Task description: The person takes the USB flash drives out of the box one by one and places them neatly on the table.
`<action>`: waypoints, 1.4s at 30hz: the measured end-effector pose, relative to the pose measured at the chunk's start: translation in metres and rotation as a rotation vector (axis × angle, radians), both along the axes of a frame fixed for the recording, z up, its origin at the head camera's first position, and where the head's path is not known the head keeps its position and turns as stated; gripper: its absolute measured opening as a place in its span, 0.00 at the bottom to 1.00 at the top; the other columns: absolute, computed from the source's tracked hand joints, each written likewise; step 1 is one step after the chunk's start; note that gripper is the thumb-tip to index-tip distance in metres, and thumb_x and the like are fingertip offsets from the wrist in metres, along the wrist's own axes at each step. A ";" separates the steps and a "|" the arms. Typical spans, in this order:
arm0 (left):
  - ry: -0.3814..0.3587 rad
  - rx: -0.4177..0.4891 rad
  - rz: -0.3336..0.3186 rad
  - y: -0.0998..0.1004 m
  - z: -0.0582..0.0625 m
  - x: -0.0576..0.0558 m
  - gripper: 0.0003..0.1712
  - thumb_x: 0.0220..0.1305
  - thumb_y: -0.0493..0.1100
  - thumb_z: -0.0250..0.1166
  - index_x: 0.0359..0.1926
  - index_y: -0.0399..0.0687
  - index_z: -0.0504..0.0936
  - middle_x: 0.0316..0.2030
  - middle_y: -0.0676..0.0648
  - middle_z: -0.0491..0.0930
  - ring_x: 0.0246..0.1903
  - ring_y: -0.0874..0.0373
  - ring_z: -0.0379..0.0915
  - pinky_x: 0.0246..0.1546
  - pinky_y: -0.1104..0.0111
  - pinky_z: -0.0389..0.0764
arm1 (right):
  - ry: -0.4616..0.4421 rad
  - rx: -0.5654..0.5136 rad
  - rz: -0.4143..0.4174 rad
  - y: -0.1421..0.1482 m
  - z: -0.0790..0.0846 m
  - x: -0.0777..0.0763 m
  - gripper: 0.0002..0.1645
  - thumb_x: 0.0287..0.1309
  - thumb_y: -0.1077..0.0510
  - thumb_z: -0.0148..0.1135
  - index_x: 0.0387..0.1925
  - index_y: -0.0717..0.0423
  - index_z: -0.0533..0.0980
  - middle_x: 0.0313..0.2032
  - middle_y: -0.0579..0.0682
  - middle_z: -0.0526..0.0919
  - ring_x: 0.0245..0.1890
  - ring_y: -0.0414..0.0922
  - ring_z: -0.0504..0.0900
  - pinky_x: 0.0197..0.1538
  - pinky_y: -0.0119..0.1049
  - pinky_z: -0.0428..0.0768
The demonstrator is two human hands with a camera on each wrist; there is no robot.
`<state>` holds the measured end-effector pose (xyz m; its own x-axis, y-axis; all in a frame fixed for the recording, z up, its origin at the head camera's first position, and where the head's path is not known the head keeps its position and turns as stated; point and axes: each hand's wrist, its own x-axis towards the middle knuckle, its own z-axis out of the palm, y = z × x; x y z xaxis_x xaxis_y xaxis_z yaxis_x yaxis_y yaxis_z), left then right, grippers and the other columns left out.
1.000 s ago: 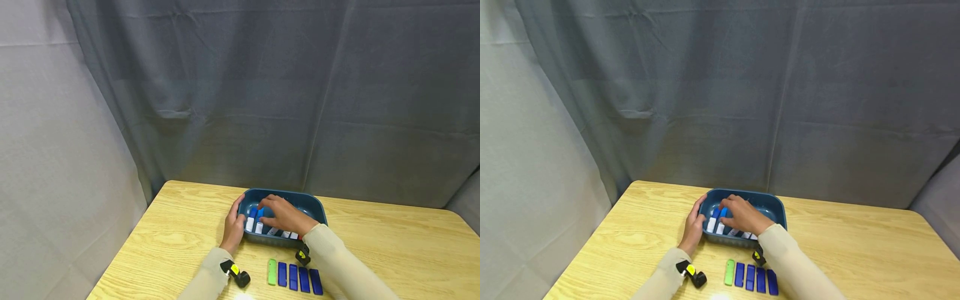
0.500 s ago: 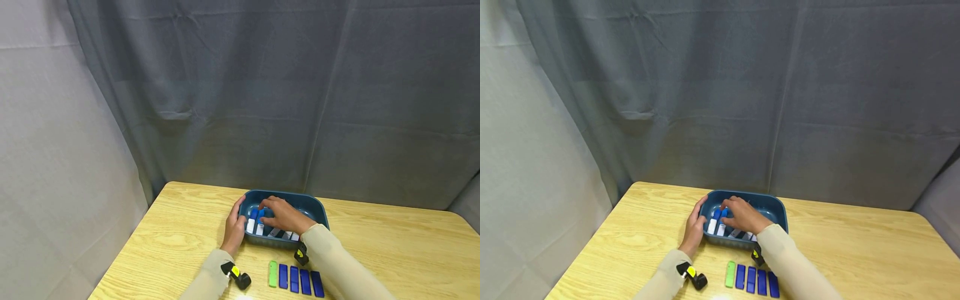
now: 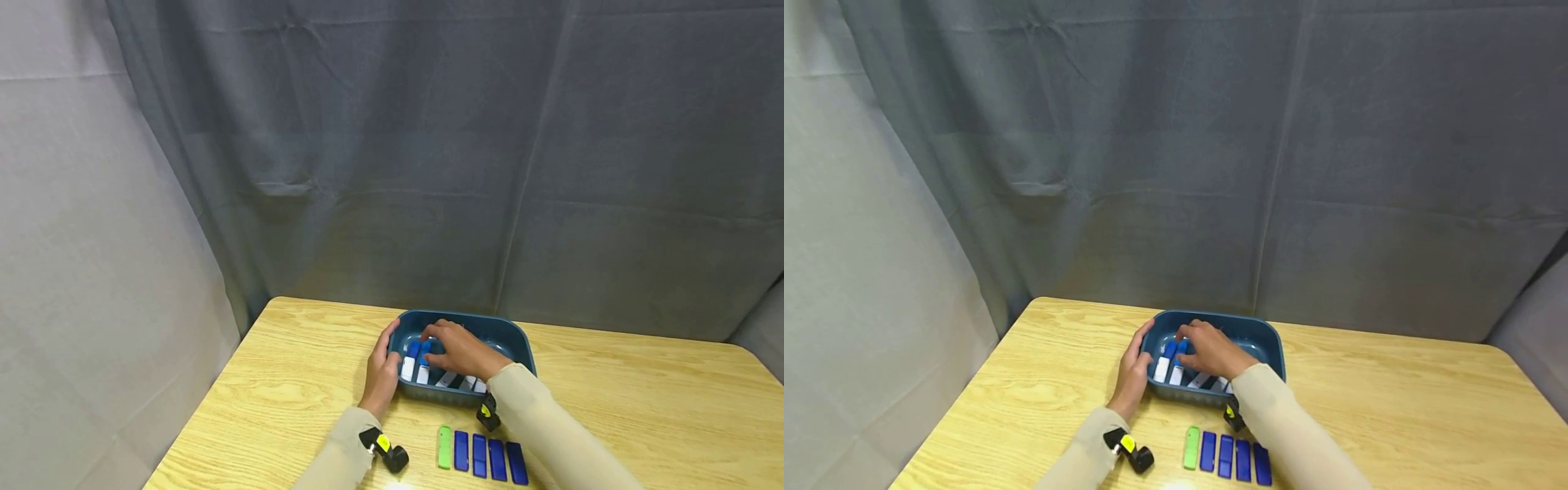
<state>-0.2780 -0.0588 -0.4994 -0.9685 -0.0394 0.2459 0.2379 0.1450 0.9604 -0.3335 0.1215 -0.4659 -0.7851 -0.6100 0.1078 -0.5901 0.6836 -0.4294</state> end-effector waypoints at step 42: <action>0.011 -0.027 0.001 0.001 0.003 0.003 0.36 0.60 0.28 0.46 0.71 0.45 0.62 0.70 0.44 0.62 0.68 0.47 0.56 0.66 0.49 0.57 | 0.014 0.160 0.006 -0.003 -0.006 0.005 0.13 0.55 0.59 0.68 0.45 0.48 0.83 0.46 0.54 0.77 0.39 0.46 0.76 0.47 0.46 0.81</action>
<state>-0.2746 -0.0582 -0.4969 -0.9657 -0.0332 0.2575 0.2483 0.1713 0.9534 -0.3281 0.1183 -0.4723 -0.7807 -0.6246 0.0200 -0.5994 0.7394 -0.3066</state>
